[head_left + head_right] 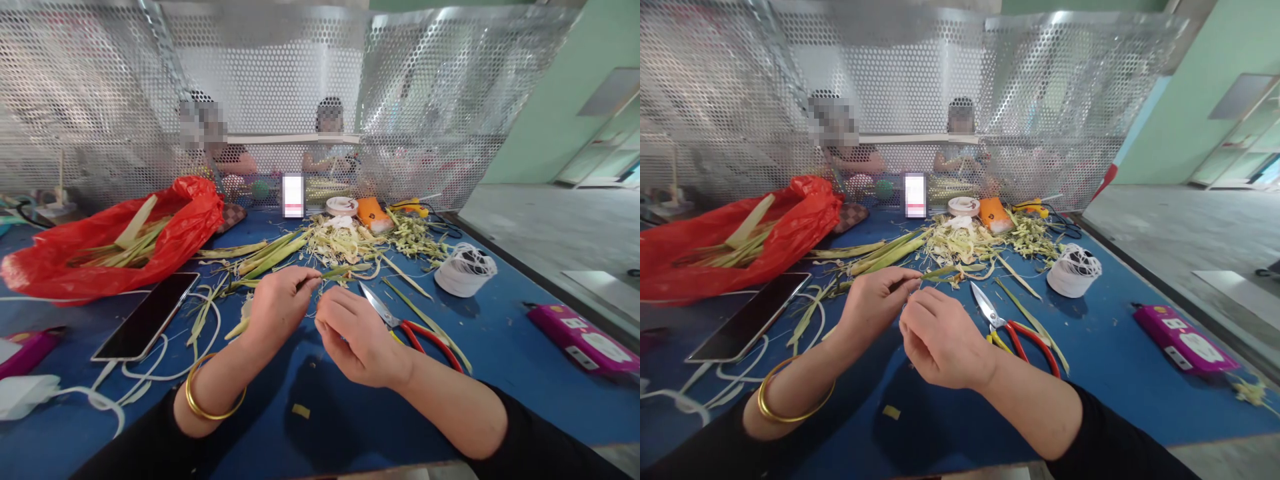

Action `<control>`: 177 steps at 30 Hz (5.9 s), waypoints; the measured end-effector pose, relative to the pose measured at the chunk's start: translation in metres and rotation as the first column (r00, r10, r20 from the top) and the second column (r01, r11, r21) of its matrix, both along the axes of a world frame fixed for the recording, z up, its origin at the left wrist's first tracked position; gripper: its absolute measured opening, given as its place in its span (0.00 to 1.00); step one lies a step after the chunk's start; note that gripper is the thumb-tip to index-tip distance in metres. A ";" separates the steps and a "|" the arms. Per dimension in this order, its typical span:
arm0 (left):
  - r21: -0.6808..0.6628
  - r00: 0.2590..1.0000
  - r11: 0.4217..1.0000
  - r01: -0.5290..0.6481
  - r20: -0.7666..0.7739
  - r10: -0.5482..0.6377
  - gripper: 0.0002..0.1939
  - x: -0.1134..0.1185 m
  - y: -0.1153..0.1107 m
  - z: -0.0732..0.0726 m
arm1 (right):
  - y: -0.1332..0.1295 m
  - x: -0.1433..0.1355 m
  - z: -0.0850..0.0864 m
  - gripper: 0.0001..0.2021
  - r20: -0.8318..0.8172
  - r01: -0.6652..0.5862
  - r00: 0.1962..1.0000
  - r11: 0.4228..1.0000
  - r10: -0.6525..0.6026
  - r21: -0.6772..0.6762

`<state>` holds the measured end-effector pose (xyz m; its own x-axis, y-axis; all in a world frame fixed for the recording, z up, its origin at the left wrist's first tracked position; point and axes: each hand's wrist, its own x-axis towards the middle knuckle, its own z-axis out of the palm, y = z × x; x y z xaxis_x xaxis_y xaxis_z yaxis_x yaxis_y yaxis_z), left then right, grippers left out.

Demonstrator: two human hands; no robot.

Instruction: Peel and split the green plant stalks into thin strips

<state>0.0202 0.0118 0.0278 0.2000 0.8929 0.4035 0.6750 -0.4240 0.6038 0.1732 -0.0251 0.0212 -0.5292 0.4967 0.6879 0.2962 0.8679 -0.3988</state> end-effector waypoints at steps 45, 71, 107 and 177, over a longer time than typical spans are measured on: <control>-0.548 0.816 0.605 0.578 0.370 -0.444 0.05 -0.005 -0.011 0.026 | 0.032 0.027 0.010 0.09 -0.592 -0.557 0.790 0.218 -0.158 -0.801; -0.601 0.874 0.646 0.471 0.215 -0.436 0.07 -0.006 -0.003 0.014 | 0.023 0.023 0.011 0.10 -0.281 -0.180 0.947 0.467 -0.157 -0.866; -0.697 0.514 0.527 0.486 0.716 0.473 0.03 0.007 0.002 -0.001 | 0.027 0.010 -0.008 0.09 -0.278 0.054 0.908 0.747 -0.313 -0.663; -0.373 0.995 0.926 0.061 -0.046 -0.084 0.07 -0.005 -0.064 -0.021 | 0.025 0.011 -0.009 0.06 0.104 0.209 0.971 0.553 -0.215 -0.807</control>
